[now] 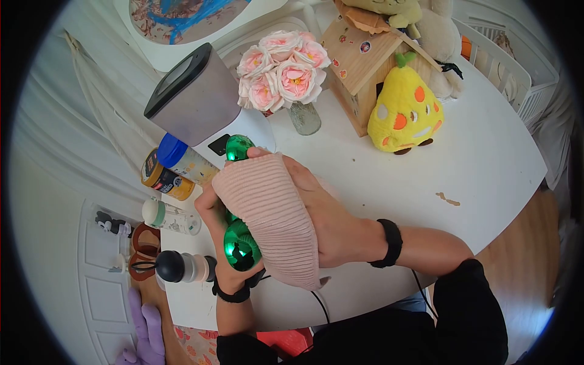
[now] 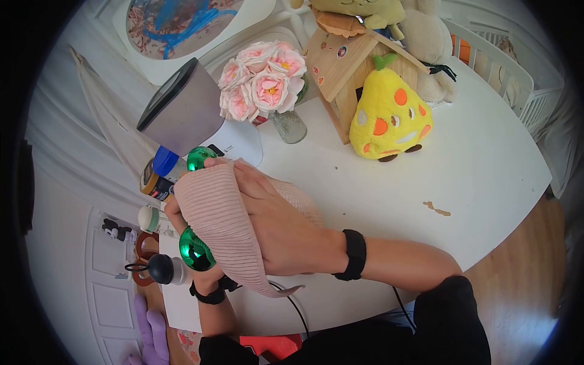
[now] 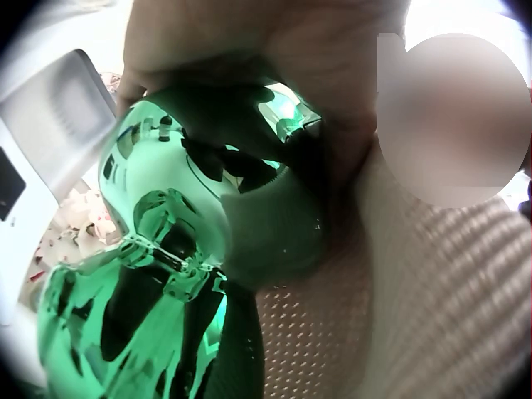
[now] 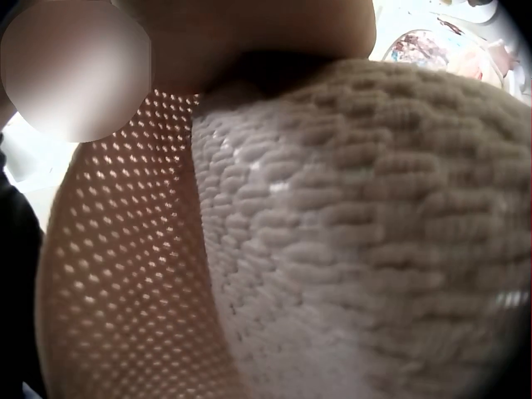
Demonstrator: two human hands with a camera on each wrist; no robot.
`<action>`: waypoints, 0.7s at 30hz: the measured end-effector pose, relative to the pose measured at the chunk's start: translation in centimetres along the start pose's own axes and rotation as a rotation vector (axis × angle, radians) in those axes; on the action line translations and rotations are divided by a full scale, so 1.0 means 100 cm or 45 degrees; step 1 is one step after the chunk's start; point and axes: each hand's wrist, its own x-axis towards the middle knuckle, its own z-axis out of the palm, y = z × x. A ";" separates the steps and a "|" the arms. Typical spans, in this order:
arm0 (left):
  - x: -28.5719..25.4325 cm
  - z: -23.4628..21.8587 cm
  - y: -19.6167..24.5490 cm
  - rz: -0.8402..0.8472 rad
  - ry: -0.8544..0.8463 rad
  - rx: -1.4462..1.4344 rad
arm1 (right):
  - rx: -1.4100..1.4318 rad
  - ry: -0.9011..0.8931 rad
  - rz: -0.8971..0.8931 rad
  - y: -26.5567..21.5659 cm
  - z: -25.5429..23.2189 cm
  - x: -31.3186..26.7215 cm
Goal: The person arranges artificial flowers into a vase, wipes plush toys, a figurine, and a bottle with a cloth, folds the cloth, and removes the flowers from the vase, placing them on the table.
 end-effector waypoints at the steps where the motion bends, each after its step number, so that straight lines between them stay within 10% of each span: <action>1: 0.000 0.001 0.000 0.013 -0.008 -0.005 | -0.104 -0.075 0.016 0.001 0.000 0.000; 8: -0.006 0.001 -0.006 0.098 -0.067 -0.033 | -0.115 0.146 -0.094 -0.004 -0.004 0.009; 13: -0.007 -0.002 -0.006 0.192 -0.189 -0.152 | 0.494 -0.317 0.404 -0.005 -0.045 0.007; 21: -0.002 0.002 0.012 0.210 -0.335 -0.172 | 0.660 -0.145 0.550 0.040 -0.032 -0.037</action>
